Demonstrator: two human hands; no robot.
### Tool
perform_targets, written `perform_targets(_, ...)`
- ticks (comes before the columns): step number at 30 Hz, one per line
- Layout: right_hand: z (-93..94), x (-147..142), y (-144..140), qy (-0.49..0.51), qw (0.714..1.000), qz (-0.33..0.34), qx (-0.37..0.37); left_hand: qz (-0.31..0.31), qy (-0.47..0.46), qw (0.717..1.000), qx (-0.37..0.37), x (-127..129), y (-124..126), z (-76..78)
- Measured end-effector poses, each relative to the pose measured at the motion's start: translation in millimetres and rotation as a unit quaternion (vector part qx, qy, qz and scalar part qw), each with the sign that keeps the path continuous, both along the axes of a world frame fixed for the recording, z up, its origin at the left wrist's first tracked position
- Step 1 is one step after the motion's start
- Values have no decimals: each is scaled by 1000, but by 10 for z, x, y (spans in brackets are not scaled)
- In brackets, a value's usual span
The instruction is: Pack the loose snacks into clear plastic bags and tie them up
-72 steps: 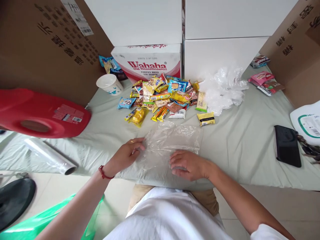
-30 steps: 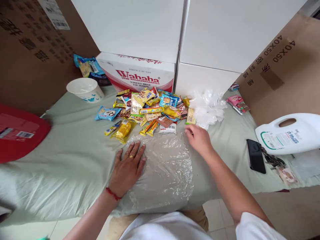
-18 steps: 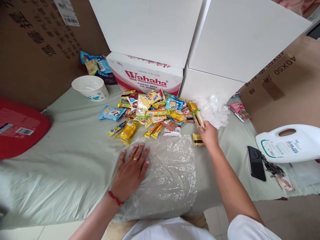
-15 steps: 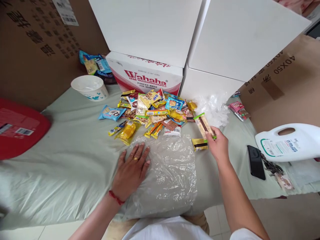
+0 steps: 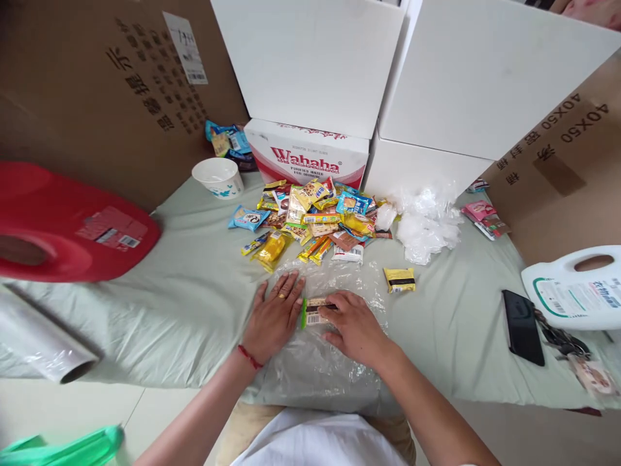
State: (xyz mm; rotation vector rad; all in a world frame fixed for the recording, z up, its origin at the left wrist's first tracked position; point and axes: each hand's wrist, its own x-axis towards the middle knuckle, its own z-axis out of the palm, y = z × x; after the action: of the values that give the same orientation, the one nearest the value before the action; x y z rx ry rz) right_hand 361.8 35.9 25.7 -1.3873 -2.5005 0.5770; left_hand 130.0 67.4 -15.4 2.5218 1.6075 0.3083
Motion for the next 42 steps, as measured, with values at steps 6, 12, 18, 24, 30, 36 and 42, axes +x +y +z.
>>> perform_targets(6, -196, 203, -54, 13, 999, -44, 29, 5, -5, 1000, -10, -147, -2, 4)
perform_targets(12, -158, 290, -9, -22, 999, -33, 21, 14, 2, 1000, -20, -256, -18, -11)
perform_targets(18, 90, 441, 34, 68, 992, -90, 53, 18, 0, 1000, -24, -244, -20, -17)
perform_targets(24, -13, 193, 15, 46, 999, -20, 19, 20, -15, 999, -20, -259, -27, -16)
perform_targets(30, 100, 46, 428, 12, 999, 7, 49, 20, -32, 999, -19, -271, -27, -29)
perform_targets(36, 600, -572, 2015, -135, 962, 120, 206, 21, -27, 999, -29, -282, -17, -20)
perform_targets(42, 536, -1073, 3037, -241, 927, 197, 210, 22, -26, 999, -36, -296, -22, -10)
